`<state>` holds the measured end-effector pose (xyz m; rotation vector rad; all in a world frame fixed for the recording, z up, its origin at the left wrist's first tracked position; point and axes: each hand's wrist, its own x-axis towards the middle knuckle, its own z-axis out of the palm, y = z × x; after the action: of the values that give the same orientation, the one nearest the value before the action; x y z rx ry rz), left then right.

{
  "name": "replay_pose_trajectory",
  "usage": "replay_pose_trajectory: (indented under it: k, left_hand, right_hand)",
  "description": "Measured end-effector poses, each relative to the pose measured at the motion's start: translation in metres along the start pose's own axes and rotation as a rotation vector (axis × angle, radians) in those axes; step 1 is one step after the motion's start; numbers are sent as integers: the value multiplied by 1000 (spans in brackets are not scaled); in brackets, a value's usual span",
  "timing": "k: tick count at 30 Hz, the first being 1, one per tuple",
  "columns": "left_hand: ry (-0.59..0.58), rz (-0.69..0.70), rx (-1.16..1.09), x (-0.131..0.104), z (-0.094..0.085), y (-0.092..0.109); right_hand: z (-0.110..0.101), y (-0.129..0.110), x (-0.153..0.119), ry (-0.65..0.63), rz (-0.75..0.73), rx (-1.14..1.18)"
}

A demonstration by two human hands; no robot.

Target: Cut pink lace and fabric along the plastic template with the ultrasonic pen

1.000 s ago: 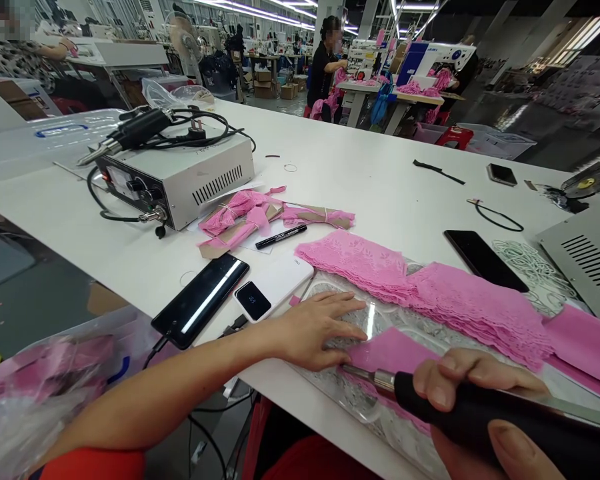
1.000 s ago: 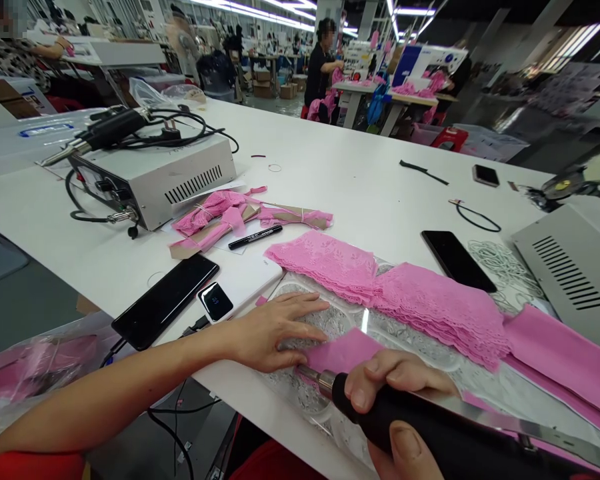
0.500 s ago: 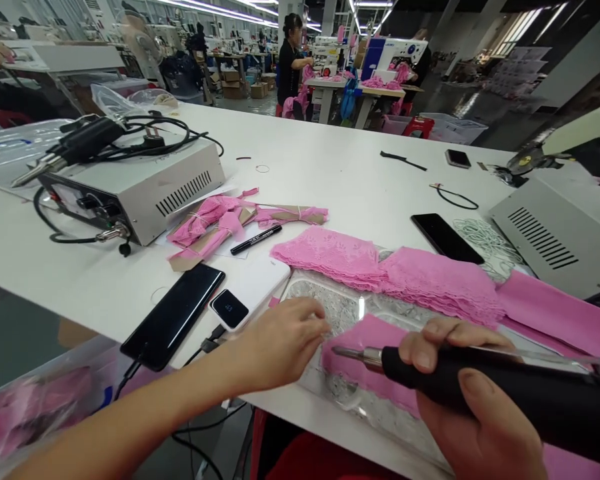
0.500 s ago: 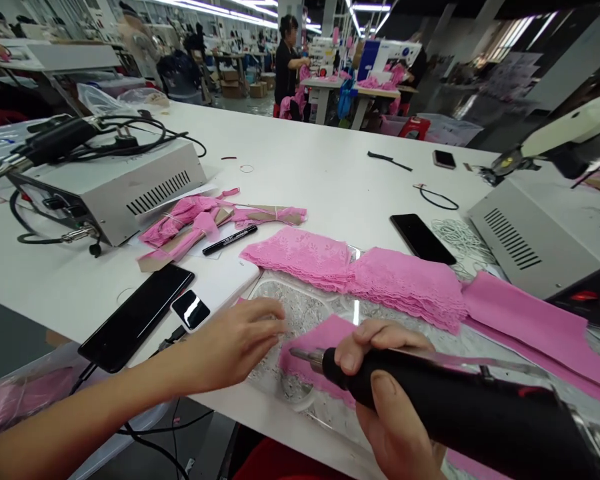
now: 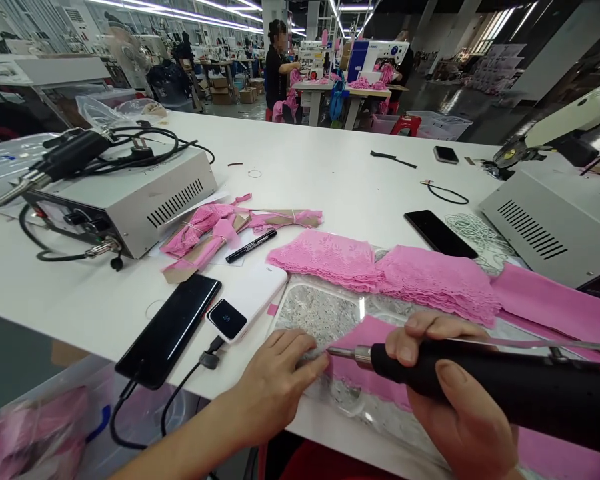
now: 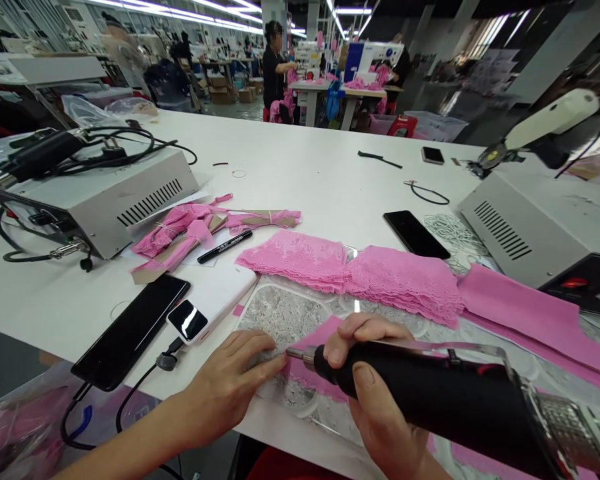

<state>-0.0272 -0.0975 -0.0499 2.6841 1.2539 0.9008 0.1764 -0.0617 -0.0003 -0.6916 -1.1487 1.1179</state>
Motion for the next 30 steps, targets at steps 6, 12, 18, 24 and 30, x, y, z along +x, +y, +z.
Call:
replay_pose_trajectory:
  k: [6,12,18,24,30]
  left_hand:
    - [-9,-15,7,-1,0,0]
    - [-8,-18,0,0,0,2]
    - [28,24,13,3,-3,-1]
    - [121,154,-26,27,3,3]
    - [28,134,68,46,32,15]
  right_hand:
    - [3,-1,2,-14,-3,-6]
    - [4,0,1,-47,-27,-15]
    - [-3,0,6,-47,-59,-28]
    - [-40,-17,34,136,-100,-57]
    - [-57,-6,44,232,-69,-76]
